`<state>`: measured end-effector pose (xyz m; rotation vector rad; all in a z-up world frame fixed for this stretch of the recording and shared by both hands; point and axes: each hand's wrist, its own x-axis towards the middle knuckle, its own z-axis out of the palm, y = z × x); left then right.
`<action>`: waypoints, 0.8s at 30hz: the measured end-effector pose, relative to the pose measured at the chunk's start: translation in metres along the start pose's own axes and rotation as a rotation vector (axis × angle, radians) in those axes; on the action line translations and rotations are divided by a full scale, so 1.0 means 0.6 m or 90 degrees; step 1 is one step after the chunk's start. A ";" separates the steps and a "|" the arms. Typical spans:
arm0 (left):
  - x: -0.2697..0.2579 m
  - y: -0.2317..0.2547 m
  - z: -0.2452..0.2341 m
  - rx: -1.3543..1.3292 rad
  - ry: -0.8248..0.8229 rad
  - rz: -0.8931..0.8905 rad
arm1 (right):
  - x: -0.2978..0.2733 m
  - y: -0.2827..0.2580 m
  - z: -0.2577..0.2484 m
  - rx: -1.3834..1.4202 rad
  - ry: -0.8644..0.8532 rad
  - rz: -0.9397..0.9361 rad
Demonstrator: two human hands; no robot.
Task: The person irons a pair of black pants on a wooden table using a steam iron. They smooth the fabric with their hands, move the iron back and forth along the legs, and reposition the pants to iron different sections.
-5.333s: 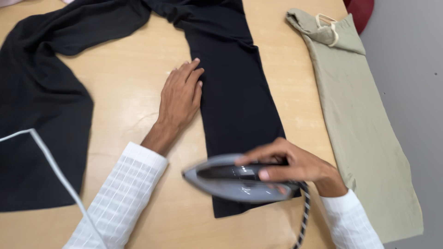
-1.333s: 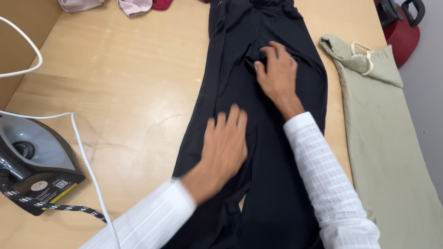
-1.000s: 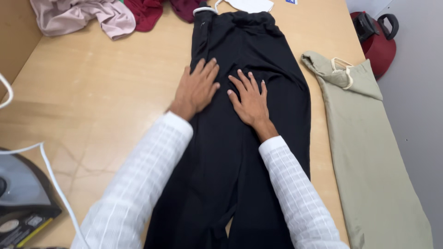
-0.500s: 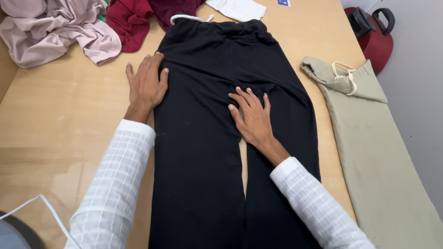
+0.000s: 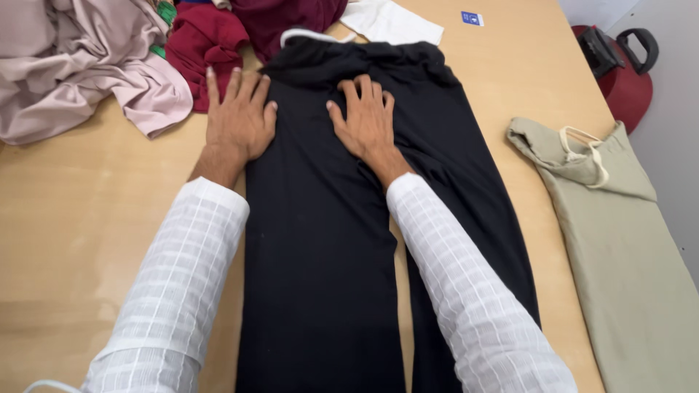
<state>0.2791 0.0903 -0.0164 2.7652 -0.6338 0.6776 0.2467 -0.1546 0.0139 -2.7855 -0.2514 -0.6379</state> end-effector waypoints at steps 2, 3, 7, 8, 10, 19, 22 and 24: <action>0.023 -0.018 0.022 -0.073 -0.024 -0.030 | 0.037 0.026 0.032 -0.008 -0.007 0.003; 0.034 -0.026 0.026 -0.094 -0.034 -0.036 | 0.055 0.037 0.044 -0.004 -0.028 0.002; 0.045 -0.039 0.017 -0.128 -0.073 -0.055 | 0.112 0.052 0.016 0.002 -0.149 -0.041; 0.039 -0.037 0.015 -0.153 -0.084 -0.072 | 0.111 0.049 0.004 0.002 -0.192 -0.062; 0.046 -0.037 0.006 -0.198 -0.093 -0.095 | 0.091 0.044 -0.021 0.054 -0.209 -0.046; 0.032 -0.020 -0.036 -0.270 0.111 -0.044 | -0.279 0.016 -0.240 -0.025 -0.159 0.056; 0.008 0.004 -0.060 -0.344 0.073 -0.125 | -0.315 0.066 -0.237 -0.035 -0.180 0.059; -0.020 0.017 -0.075 -0.369 0.081 -0.105 | -0.306 0.109 -0.227 -0.024 -0.181 0.050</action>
